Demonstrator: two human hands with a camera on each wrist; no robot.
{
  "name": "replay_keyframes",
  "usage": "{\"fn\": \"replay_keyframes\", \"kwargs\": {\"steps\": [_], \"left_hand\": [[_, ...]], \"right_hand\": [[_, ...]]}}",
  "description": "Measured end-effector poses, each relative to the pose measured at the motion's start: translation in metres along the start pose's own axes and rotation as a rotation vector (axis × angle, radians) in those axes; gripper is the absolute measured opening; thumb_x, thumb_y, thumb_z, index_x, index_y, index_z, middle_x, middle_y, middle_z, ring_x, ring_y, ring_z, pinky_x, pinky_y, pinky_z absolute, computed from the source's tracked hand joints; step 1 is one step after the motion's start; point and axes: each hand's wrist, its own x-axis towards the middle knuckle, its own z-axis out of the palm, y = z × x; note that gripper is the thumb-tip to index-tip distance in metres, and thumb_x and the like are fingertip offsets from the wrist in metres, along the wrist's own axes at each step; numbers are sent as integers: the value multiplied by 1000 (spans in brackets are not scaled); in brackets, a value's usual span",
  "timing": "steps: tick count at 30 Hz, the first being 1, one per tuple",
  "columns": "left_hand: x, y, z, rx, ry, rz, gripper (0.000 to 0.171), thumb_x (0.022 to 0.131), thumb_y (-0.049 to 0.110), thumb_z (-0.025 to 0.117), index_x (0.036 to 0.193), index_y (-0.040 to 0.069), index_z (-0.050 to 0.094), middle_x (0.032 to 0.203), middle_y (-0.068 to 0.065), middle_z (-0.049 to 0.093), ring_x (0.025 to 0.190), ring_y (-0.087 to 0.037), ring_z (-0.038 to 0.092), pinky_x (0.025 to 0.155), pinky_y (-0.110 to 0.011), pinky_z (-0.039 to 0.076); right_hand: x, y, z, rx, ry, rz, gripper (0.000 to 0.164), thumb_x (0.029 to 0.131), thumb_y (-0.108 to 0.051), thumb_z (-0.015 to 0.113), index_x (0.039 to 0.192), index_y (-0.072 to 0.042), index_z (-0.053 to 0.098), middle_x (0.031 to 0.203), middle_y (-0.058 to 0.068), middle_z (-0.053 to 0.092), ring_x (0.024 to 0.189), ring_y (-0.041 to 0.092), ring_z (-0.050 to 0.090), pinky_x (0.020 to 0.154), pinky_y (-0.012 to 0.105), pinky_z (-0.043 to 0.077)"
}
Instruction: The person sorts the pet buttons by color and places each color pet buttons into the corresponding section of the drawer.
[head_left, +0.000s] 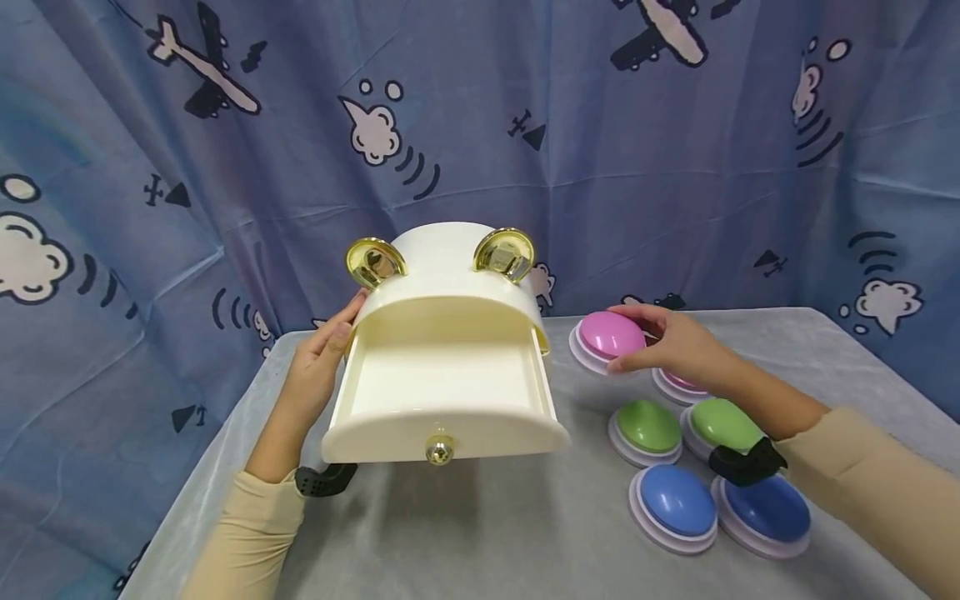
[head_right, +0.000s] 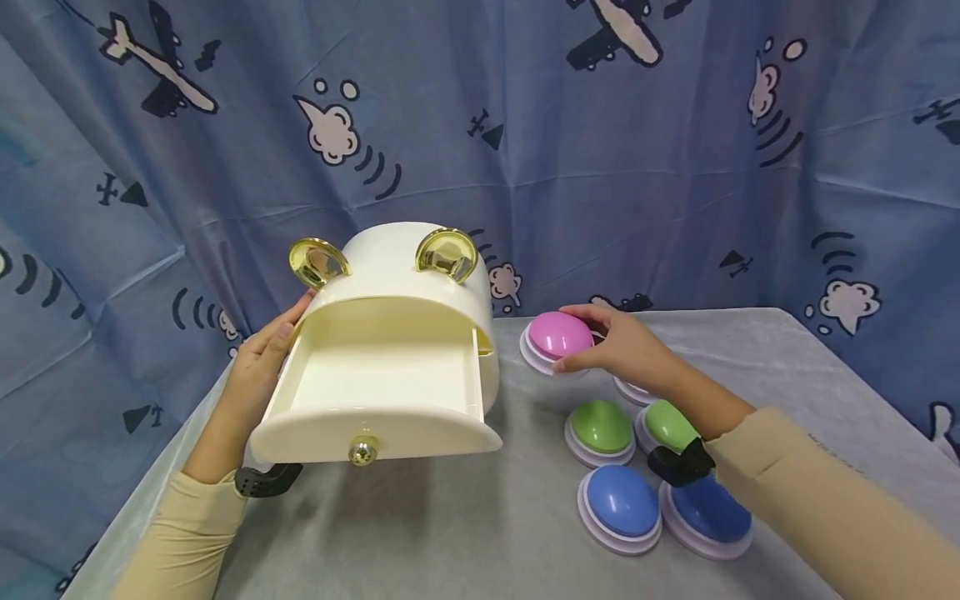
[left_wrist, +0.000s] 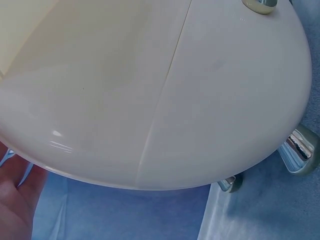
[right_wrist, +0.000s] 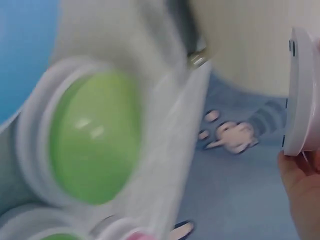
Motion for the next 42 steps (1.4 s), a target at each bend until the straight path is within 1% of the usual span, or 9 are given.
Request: {"fn": "replay_keyframes", "kwargs": {"steps": [4, 6, 9, 12, 16, 23, 29, 36, 42], "left_hand": [[-1, 0, -1, -1, 4, 8, 47, 110, 26, 34, 150, 3, 41, 160, -13, 34, 143, 2, 36, 114, -7, 29], [-1, 0, -2, -2, 5, 8, 47, 110, 26, 34, 151, 3, 41, 160, -13, 34, 144, 1, 35, 114, -7, 29], [-1, 0, -1, -4, 1, 4, 47, 110, 26, 34, 151, 4, 41, 160, -12, 34, 145, -2, 35, 114, -7, 29], [0, 1, 0, -8, -3, 5, 47, 110, 27, 35, 150, 4, 41, 159, -12, 35, 145, -1, 35, 114, -7, 29], [0, 1, 0, -15, 1, 6, 47, 110, 27, 36, 150, 3, 41, 159, -12, 36, 142, 4, 37, 113, -7, 30], [0, -1, 0, -23, -7, 7, 47, 110, 27, 35, 151, 3, 40, 160, -11, 34, 144, 2, 35, 114, -8, 29], [0, -3, 0, -24, 0, 11, 47, 110, 26, 35, 150, 2, 41, 159, -12, 35, 141, 7, 36, 114, -8, 29], [0, -1, 0, -13, 2, 24, 47, 110, 25, 34, 150, 2, 41, 159, -13, 35, 139, 9, 37, 114, -8, 30], [1, -3, 0, -17, 0, 14, 47, 110, 26, 34, 150, 1, 41, 159, -11, 36, 139, 10, 37, 114, -8, 29]], "right_hand": [[-11, -28, -4, 14, 15, -30, 84, 79, -35, 84, 149, -13, 45, 148, 19, 50, 131, 37, 52, 100, 47, 55], [-15, -41, -7, 17, 19, -38, 84, 78, -36, 84, 149, -14, 45, 146, 17, 52, 129, 35, 53, 97, 42, 57], [-22, -55, -11, 11, 36, -48, 84, 77, -36, 85, 148, -16, 47, 144, 15, 54, 124, 33, 56, 90, 30, 59], [-30, -65, -14, 10, 54, -71, 82, 77, -34, 86, 148, -16, 47, 140, 14, 57, 118, 30, 57, 83, 20, 57], [-36, -78, -16, 38, 56, -113, 81, 78, -31, 86, 148, -17, 48, 139, 12, 57, 115, 27, 56, 80, 15, 55], [-44, -108, -10, 96, 59, -161, 79, 77, -28, 87, 147, -22, 50, 141, 5, 58, 119, 23, 57, 84, 15, 55], [-42, -134, -1, 135, 31, -206, 77, 77, -27, 88, 145, -21, 52, 140, 5, 59, 121, 25, 59, 85, 19, 57], [-32, -158, 20, 187, -34, -308, 76, 74, -19, 89, 142, -17, 56, 135, 5, 61, 118, 22, 60, 96, 28, 57], [-19, -172, 43, 269, -129, -335, 77, 68, -10, 91, 139, -14, 59, 132, 2, 63, 119, 18, 61, 102, 33, 54]]}}
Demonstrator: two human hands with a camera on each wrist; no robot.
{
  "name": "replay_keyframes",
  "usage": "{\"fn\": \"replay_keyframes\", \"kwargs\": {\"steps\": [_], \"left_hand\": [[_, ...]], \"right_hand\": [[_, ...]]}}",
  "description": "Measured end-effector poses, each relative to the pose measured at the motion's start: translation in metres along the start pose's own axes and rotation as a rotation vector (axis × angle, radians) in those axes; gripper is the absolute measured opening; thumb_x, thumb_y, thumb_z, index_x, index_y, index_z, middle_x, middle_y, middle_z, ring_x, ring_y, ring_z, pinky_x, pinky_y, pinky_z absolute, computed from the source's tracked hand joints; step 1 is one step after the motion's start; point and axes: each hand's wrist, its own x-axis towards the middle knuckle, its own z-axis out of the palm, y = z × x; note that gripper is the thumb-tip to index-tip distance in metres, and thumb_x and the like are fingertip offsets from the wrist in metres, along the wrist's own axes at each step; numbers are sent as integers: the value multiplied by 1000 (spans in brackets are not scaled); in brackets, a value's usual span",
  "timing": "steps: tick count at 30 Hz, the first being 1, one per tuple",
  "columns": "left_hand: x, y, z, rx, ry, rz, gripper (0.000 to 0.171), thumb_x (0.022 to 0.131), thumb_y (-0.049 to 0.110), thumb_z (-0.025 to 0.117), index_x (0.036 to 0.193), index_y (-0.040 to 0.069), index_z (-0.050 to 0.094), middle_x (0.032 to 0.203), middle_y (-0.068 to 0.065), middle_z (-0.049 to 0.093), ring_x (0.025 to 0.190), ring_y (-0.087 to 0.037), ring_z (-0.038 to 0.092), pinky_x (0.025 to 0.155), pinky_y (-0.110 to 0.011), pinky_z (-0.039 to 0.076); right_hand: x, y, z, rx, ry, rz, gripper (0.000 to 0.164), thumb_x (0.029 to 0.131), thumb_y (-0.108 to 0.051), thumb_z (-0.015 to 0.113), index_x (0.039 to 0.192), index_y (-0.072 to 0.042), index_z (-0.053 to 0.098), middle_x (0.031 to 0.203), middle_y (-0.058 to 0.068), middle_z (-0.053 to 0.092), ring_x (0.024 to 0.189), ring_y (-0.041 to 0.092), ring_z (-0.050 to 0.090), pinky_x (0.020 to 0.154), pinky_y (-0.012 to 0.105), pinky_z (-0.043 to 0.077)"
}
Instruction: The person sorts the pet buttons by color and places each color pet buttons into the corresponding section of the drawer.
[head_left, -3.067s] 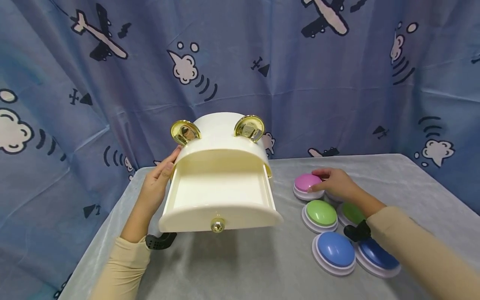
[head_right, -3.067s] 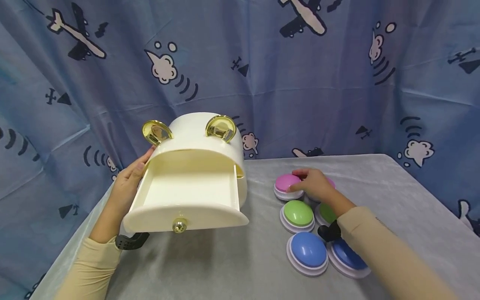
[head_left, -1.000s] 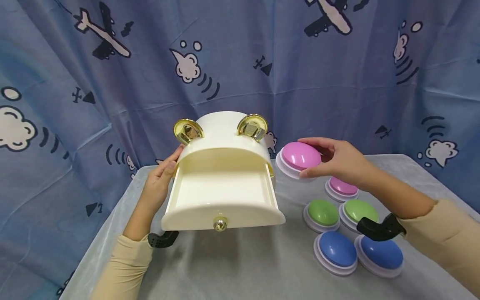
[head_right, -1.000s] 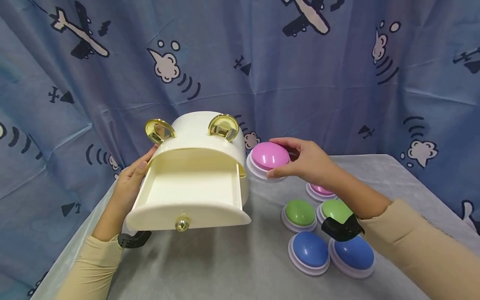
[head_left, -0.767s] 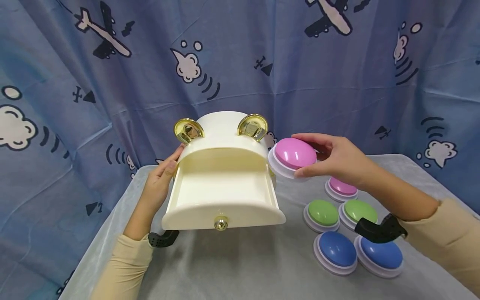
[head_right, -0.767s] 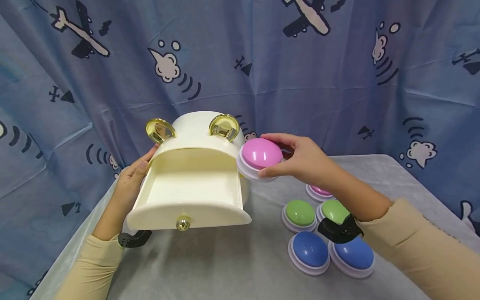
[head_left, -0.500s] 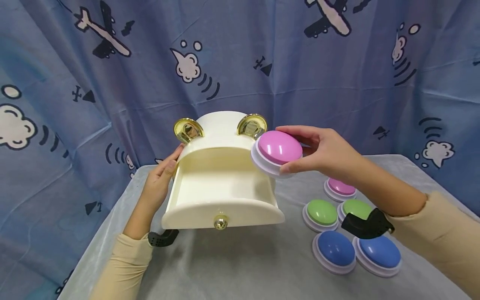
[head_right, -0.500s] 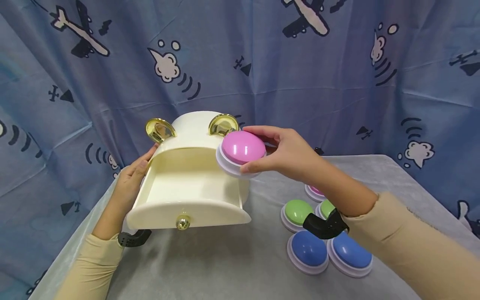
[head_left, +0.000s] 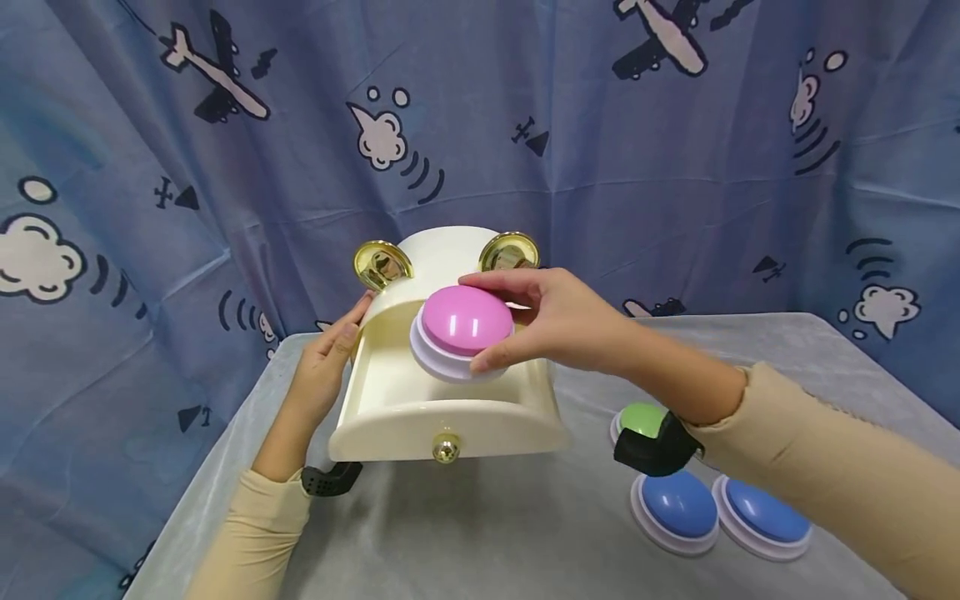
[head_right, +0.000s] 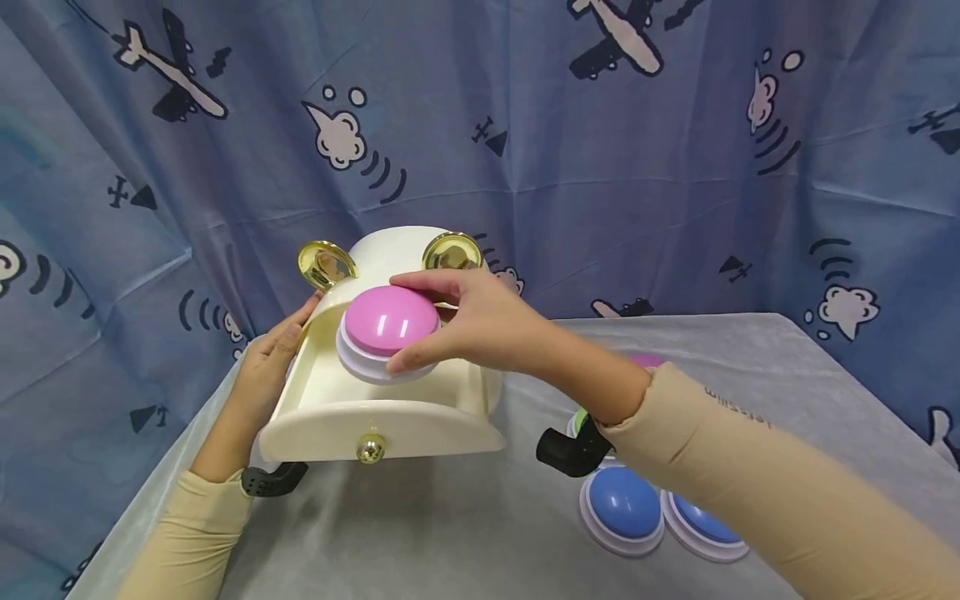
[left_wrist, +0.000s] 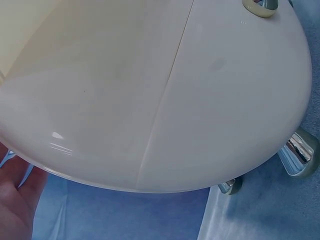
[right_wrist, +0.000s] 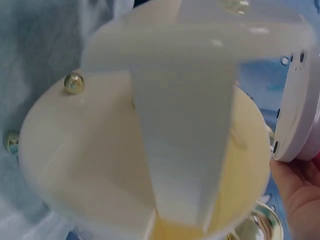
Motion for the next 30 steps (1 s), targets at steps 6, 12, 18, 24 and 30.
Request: {"fn": "replay_keyframes", "kwargs": {"steps": [6, 12, 18, 24, 30], "left_hand": [[-3, 1, 0, 2, 2, 13, 46, 110, 24, 35, 149, 2, 42, 159, -12, 36, 139, 10, 37, 115, -8, 29], [-2, -1, 1, 1, 15, 21, 46, 110, 24, 35, 149, 0, 42, 158, -12, 37, 139, 10, 37, 115, -9, 29], [-1, -1, 1, 1, 11, 17, 47, 110, 25, 36, 149, 1, 42, 158, -11, 37, 139, 10, 36, 115, -9, 29], [-1, 0, 1, -2, 14, 13, 47, 110, 25, 35, 149, 1, 42, 158, -11, 36, 139, 9, 37, 115, -9, 29], [-1, 0, 1, -10, 15, 5, 47, 110, 26, 36, 149, 1, 42, 159, -12, 36, 140, 8, 37, 114, -8, 30]], "right_hand": [[13, 4, 20, -31, -58, 35, 78, 67, -18, 92, 138, -18, 60, 128, -1, 67, 117, 15, 63, 101, 33, 54], [26, 10, 32, -41, -84, 70, 80, 66, -21, 92, 139, -21, 59, 125, -3, 68, 114, 12, 63, 99, 31, 54], [34, 15, 37, -47, -144, 50, 83, 69, -18, 91, 143, -17, 55, 130, 0, 66, 115, 13, 62, 102, 31, 52], [35, 24, 44, -43, -173, 49, 79, 72, -12, 88, 143, -9, 53, 138, 5, 62, 120, 16, 62, 104, 30, 52], [36, 27, 51, -44, -197, 6, 74, 77, -11, 85, 144, -6, 53, 140, 7, 61, 121, 17, 61, 104, 29, 51]]}}
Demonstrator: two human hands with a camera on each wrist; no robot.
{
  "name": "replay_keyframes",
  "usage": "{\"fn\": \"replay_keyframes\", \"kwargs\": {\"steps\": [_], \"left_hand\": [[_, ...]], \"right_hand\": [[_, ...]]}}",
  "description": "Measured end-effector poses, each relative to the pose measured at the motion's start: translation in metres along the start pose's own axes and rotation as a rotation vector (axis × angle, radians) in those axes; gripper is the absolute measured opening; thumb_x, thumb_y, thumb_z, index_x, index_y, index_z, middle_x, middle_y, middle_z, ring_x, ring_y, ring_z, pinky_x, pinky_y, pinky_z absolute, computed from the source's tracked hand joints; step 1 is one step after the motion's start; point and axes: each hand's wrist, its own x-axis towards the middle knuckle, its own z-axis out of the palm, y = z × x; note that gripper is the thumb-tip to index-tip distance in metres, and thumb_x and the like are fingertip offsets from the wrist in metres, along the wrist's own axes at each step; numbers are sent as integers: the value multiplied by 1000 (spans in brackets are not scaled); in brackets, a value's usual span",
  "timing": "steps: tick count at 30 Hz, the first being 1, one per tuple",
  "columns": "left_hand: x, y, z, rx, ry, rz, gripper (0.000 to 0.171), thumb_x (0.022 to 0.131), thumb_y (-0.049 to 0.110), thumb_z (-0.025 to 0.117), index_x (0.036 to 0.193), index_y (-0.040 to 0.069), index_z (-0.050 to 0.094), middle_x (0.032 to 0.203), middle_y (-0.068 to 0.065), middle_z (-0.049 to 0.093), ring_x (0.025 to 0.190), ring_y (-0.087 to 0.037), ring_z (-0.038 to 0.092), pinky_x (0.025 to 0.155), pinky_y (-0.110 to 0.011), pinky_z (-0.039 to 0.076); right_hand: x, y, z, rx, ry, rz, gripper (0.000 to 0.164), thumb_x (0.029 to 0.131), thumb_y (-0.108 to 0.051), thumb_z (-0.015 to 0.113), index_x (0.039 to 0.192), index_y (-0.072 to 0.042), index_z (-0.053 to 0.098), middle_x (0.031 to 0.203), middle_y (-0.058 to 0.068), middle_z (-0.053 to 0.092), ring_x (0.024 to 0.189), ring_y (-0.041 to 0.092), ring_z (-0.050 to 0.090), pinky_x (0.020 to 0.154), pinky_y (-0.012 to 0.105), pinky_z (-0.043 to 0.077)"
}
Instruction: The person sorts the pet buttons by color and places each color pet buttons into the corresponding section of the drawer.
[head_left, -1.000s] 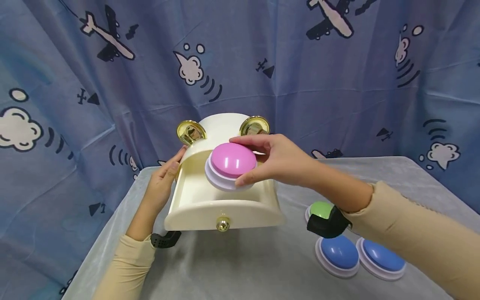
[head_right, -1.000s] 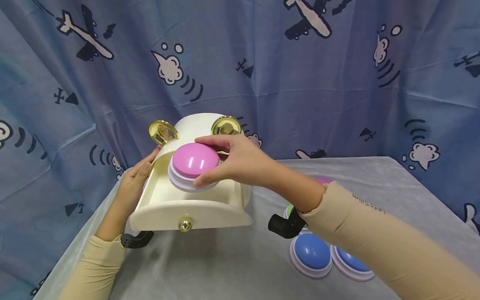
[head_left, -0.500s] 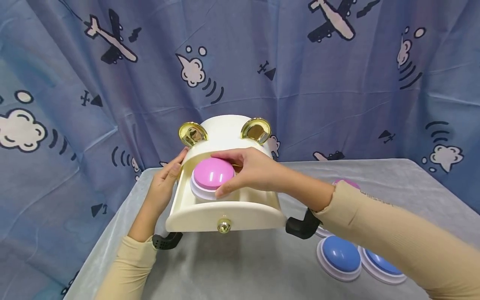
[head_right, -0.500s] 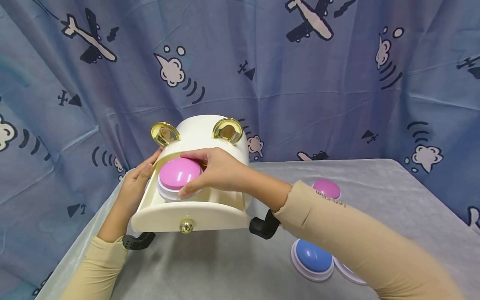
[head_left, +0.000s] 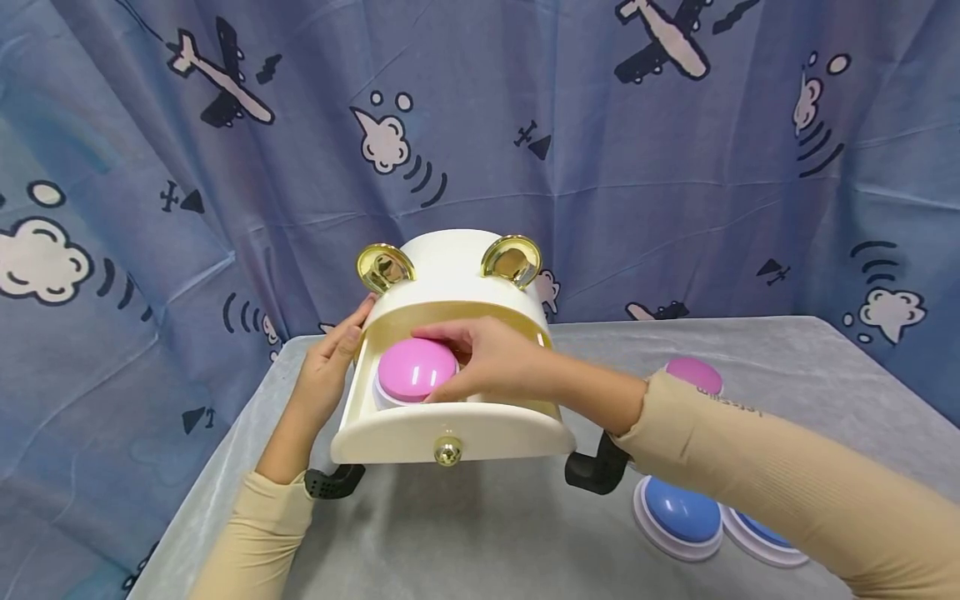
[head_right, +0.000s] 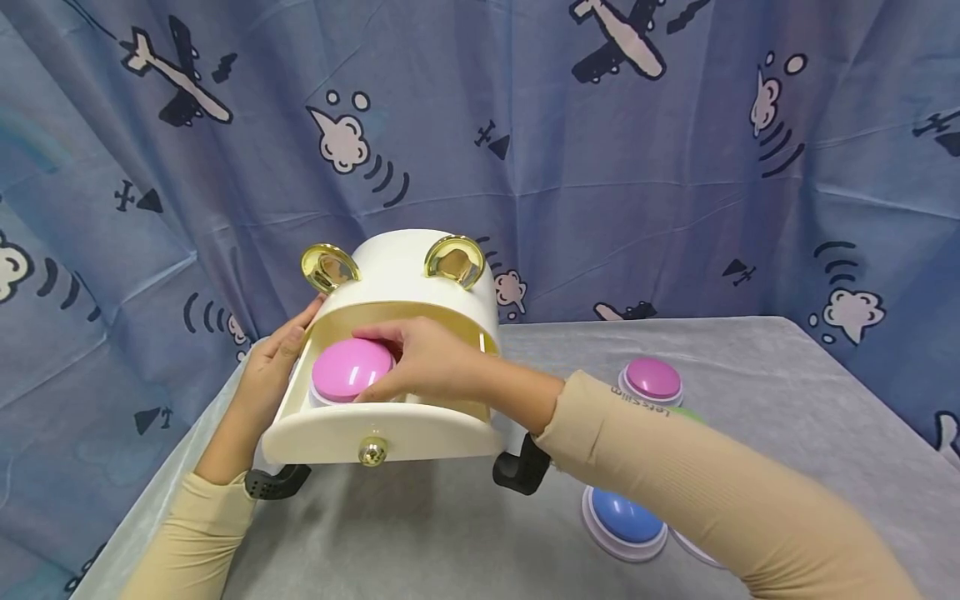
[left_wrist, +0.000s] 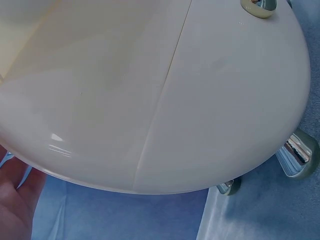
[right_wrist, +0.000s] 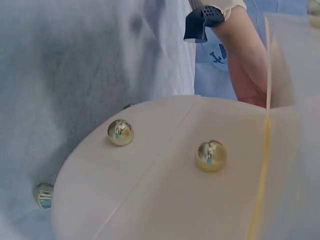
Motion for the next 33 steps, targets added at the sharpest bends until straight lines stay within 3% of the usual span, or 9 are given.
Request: {"fn": "replay_keyframes", "kwargs": {"steps": [10, 18, 23, 33], "left_hand": [[0, 1, 1, 3, -4, 0, 46, 110, 24, 36, 149, 2, 43, 159, -11, 37, 140, 8, 37, 114, -8, 30], [-1, 3, 1, 0, 0, 6, 46, 110, 24, 36, 149, 1, 43, 158, -12, 37, 141, 5, 37, 115, -9, 29], [-1, 2, 1, 9, -5, 6, 46, 110, 25, 35, 149, 0, 42, 159, -12, 36, 142, 4, 36, 115, -9, 29], [0, 2, 1, -8, -1, 8, 47, 110, 25, 35, 149, 0, 42, 159, -14, 36, 139, 9, 37, 114, -8, 29]], "right_hand": [[2, 0, 8, -6, -26, 19, 72, 78, -13, 84, 143, -8, 54, 139, 6, 62, 116, 15, 61, 102, 28, 52], [2, -1, 7, -24, -49, 6, 75, 79, -8, 82, 146, -2, 48, 147, 10, 55, 132, 20, 55, 113, 32, 45], [-15, -10, -6, -4, -25, -20, 74, 79, -6, 82, 146, -1, 48, 150, 11, 52, 142, 24, 46, 118, 36, 38], [-57, -14, -52, 91, 148, -18, 72, 74, -7, 87, 139, -6, 56, 143, 10, 58, 136, 23, 53, 109, 30, 46]]}}
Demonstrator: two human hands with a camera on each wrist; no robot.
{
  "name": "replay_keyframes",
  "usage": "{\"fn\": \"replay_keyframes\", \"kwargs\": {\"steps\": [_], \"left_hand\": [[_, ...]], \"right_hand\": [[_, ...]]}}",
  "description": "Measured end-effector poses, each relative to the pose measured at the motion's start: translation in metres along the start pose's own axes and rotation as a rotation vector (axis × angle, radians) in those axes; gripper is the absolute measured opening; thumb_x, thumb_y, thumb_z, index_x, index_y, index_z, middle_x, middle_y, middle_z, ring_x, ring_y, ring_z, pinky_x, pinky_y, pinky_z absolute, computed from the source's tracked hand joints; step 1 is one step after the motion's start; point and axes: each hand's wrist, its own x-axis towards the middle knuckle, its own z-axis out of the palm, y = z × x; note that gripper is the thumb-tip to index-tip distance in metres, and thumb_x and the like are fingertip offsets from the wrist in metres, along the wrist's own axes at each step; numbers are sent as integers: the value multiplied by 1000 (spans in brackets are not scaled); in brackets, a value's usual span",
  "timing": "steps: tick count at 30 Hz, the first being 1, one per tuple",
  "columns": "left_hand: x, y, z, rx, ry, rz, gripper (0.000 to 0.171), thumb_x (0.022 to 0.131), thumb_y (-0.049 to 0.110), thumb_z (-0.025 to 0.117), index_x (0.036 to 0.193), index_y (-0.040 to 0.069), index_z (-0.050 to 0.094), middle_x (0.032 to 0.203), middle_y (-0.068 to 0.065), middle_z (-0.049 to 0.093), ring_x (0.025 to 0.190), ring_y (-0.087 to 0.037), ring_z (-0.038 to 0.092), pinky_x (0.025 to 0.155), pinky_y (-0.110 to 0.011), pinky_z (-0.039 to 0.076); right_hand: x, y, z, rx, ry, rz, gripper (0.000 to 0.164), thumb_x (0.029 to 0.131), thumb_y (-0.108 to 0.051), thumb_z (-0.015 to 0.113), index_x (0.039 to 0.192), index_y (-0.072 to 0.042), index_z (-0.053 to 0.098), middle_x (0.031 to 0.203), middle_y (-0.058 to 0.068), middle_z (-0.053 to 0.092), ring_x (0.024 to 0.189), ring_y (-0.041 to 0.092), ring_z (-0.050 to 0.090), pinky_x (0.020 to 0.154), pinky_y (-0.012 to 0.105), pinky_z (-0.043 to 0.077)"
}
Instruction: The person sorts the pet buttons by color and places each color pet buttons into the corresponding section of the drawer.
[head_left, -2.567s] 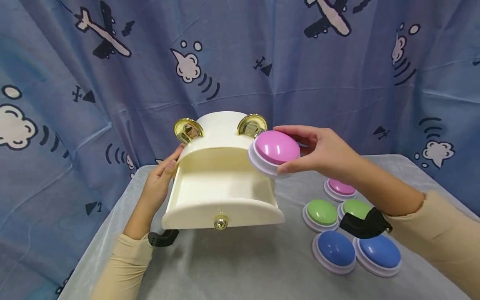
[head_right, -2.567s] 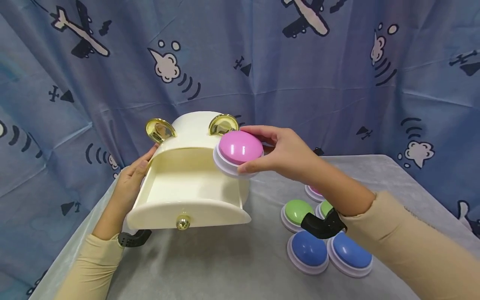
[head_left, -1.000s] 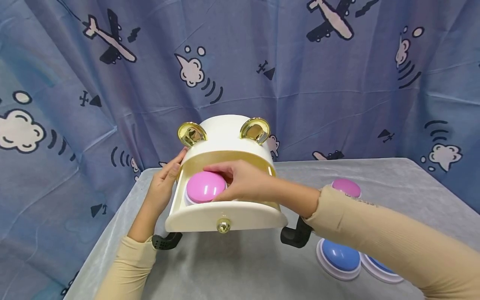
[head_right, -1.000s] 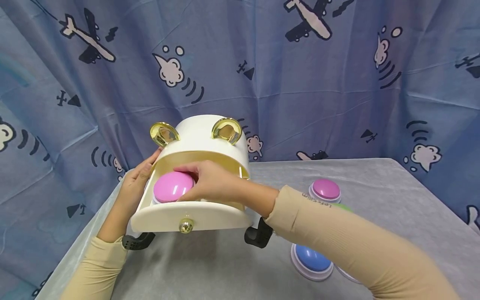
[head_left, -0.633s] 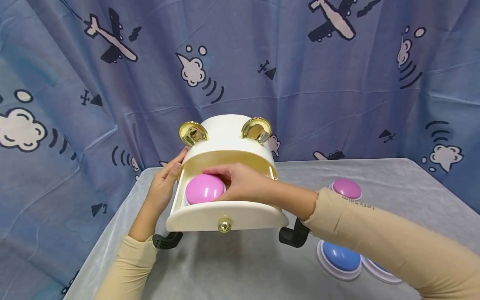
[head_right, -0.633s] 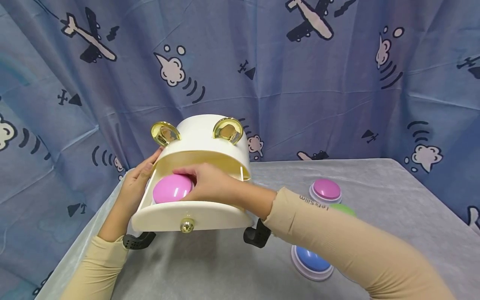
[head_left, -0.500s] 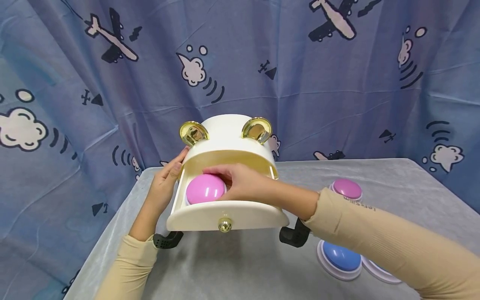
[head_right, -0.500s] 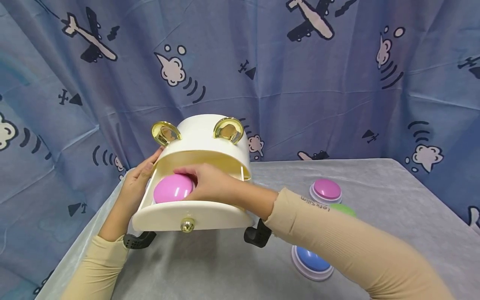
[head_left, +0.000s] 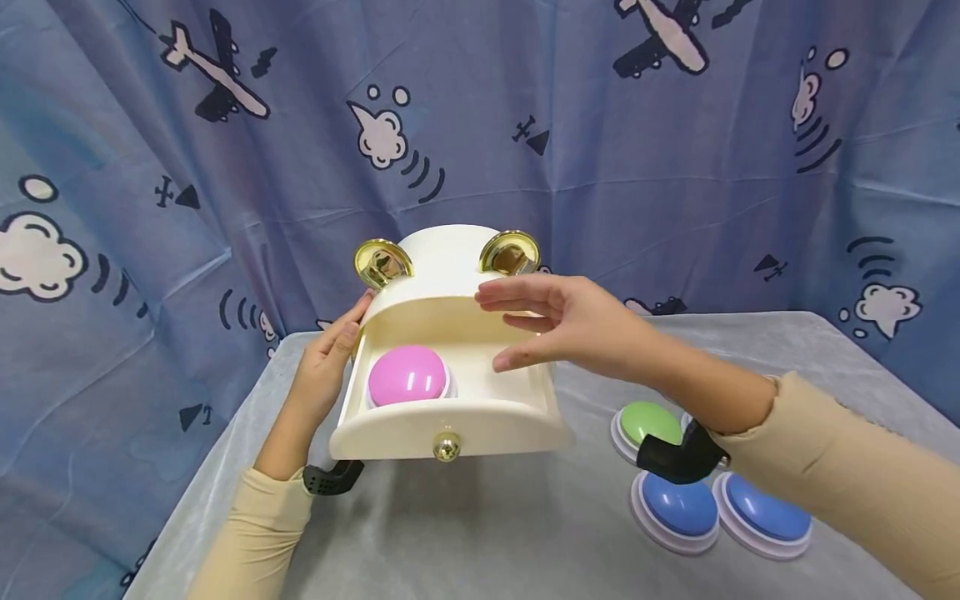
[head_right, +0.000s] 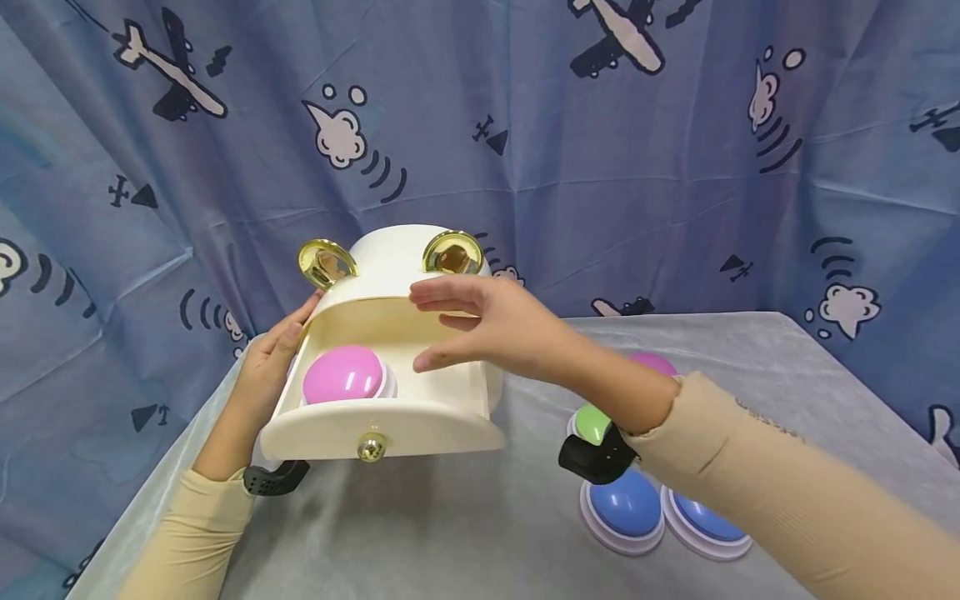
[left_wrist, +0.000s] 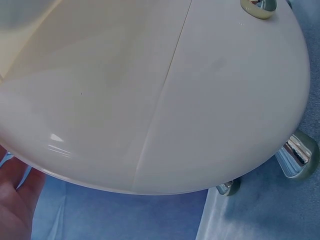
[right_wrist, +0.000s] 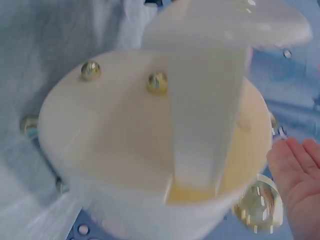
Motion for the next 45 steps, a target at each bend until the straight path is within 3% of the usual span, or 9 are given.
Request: {"fn": "replay_keyframes", "kwargs": {"steps": [5, 10, 17, 22, 24, 27, 30, 35, 45], "left_hand": [[0, -1, -1, -8, -2, -1, 47, 110, 25, 36, 149, 0, 42, 159, -14, 35, 139, 9, 37, 114, -7, 30], [0, 1, -1, 8, -16, -25, 49, 110, 29, 35, 150, 2, 40, 160, -11, 34, 146, -4, 34, 114, -8, 30], [1, 2, -2, 26, -23, -44, 49, 110, 31, 34, 152, 5, 39, 161, -8, 33, 150, -13, 31, 114, -7, 29], [2, 1, -2, 32, -22, -47, 49, 110, 31, 34, 152, 6, 39, 161, -7, 34, 148, -8, 32, 113, -7, 30], [2, 1, -2, 34, -19, -46, 49, 110, 31, 35, 152, 6, 39, 161, -7, 35, 147, -5, 33, 113, -7, 30], [2, 0, -3, 41, -15, -43, 49, 110, 31, 35, 152, 7, 40, 160, -8, 35, 146, -1, 34, 114, -7, 29], [1, -1, -3, 39, -12, -42, 48, 110, 30, 35, 152, 7, 40, 160, -7, 35, 145, 1, 34, 114, -7, 29], [1, -1, -2, 28, -14, -37, 48, 110, 29, 35, 152, 5, 39, 161, -8, 35, 144, 2, 34, 114, -7, 29], [0, 0, -2, 42, -15, -47, 48, 110, 30, 35, 152, 7, 40, 160, -8, 35, 145, 0, 34, 114, -7, 29]], "right_hand": [[-20, 9, -27, 16, 89, 34, 67, 80, -12, 84, 141, -9, 55, 144, 8, 57, 136, 20, 53, 105, 25, 49], [-37, 29, -48, 17, 175, 84, 64, 85, -15, 80, 144, -12, 52, 145, 3, 57, 128, 5, 58, 96, 21, 54], [-54, 59, -72, -105, 251, 193, 63, 90, -27, 75, 147, -19, 49, 149, 2, 54, 119, -8, 58, 89, 16, 55], [-62, 84, -92, -75, 295, 242, 61, 95, -28, 68, 150, -19, 44, 136, -20, 60, 111, -17, 57, 87, 9, 51], [-64, 93, -101, -63, 313, 266, 61, 97, -30, 66, 152, -20, 42, 130, -29, 59, 112, -17, 55, 96, 13, 50], [-69, 108, -111, -85, 335, 309, 64, 97, -34, 65, 154, -22, 38, 136, -25, 56, 124, -9, 52, 115, 38, 42], [-74, 122, -119, -113, 356, 353, 71, 97, -37, 65, 157, -19, 32, 154, -6, 47, 141, 16, 43, 117, 65, 26], [-83, 146, -129, -136, 386, 412, 83, 96, -41, 64, 160, -12, 19, 164, 19, 24, 150, 40, 22, 118, 68, 20], [-96, 184, -140, -152, 428, 532, 98, 95, -49, 63, 160, -5, 5, 163, 26, 14, 148, 49, 16, 116, 69, 21]]}}
